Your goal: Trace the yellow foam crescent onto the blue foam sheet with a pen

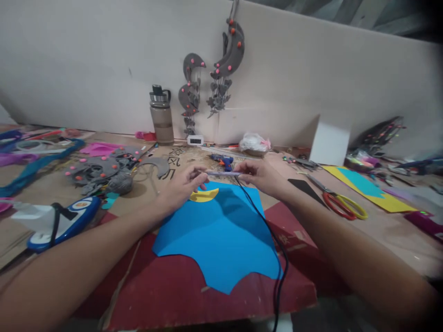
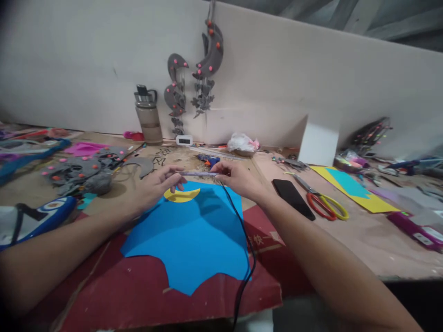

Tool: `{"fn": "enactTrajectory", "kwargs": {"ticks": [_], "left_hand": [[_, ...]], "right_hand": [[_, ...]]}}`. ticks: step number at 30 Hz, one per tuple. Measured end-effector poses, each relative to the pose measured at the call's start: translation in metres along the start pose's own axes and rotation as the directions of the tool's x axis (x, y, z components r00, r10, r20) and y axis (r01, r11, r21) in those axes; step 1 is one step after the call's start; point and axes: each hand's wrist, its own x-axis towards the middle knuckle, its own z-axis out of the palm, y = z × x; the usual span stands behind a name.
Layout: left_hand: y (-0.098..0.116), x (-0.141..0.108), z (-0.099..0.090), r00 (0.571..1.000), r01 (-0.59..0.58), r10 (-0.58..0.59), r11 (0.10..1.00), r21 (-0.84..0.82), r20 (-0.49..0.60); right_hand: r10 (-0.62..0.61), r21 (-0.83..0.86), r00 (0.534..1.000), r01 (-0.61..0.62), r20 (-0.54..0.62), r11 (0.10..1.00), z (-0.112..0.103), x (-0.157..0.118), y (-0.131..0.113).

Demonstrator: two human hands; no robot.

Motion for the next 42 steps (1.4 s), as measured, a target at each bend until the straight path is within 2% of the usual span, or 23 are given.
{"fn": "enactTrajectory", "kwargs": {"ticks": [3,5,7,10,12,19,23,28,34,39,42], "left_hand": [[0.002,0.0,-0.001,1.0,0.006,-0.006,1.0,-0.018,-0.011],[0.004,-0.001,0.0,0.999,0.013,-0.014,0.999,-0.032,-0.032],[0.007,-0.003,0.002,1.0,0.031,-0.031,0.998,-0.053,0.0],[0.01,-0.008,0.007,0.996,0.07,-0.067,0.995,-0.072,0.053],[0.012,-0.01,0.011,0.994,0.095,-0.092,0.994,-0.045,0.062],[0.018,-0.01,0.02,0.972,0.201,-0.203,0.979,0.025,0.117],[0.019,-0.01,0.02,0.974,0.194,-0.196,0.981,0.028,0.117],[0.015,-0.01,0.019,0.98,0.175,-0.166,0.982,-0.072,0.107],[0.011,-0.012,0.013,0.975,0.107,-0.078,0.986,-0.131,0.206],[0.008,-0.01,0.013,0.959,0.099,-0.053,0.983,-0.155,0.279],[0.005,-0.008,0.015,0.974,0.114,-0.075,0.978,-0.177,0.213]], "right_hand": [[0.087,0.222,0.994,-0.07,-0.067,0.973,0.021,-0.001,-0.007],[0.166,0.473,0.979,-0.09,-0.122,0.877,0.032,-0.002,-0.005],[0.248,0.662,0.964,-0.128,-0.091,0.739,0.042,-0.004,-0.001],[0.294,0.793,0.955,-0.164,-0.021,0.587,0.053,-0.006,0.004],[0.298,0.823,0.954,-0.14,-0.038,0.55,0.057,-0.008,0.005],[0.288,0.802,0.928,0.02,-0.238,0.597,0.064,-0.008,0.011],[0.258,0.808,0.94,0.03,-0.223,0.588,0.064,-0.007,0.014],[0.25,0.836,0.948,0.027,-0.195,0.548,0.063,-0.009,0.013],[0.253,0.851,0.956,-0.007,-0.148,0.525,0.059,-0.009,0.015],[0.236,0.841,0.961,-0.007,-0.144,0.541,0.057,-0.01,0.018],[0.196,0.797,0.962,0.037,-0.192,0.602,0.057,-0.012,0.018]]}}
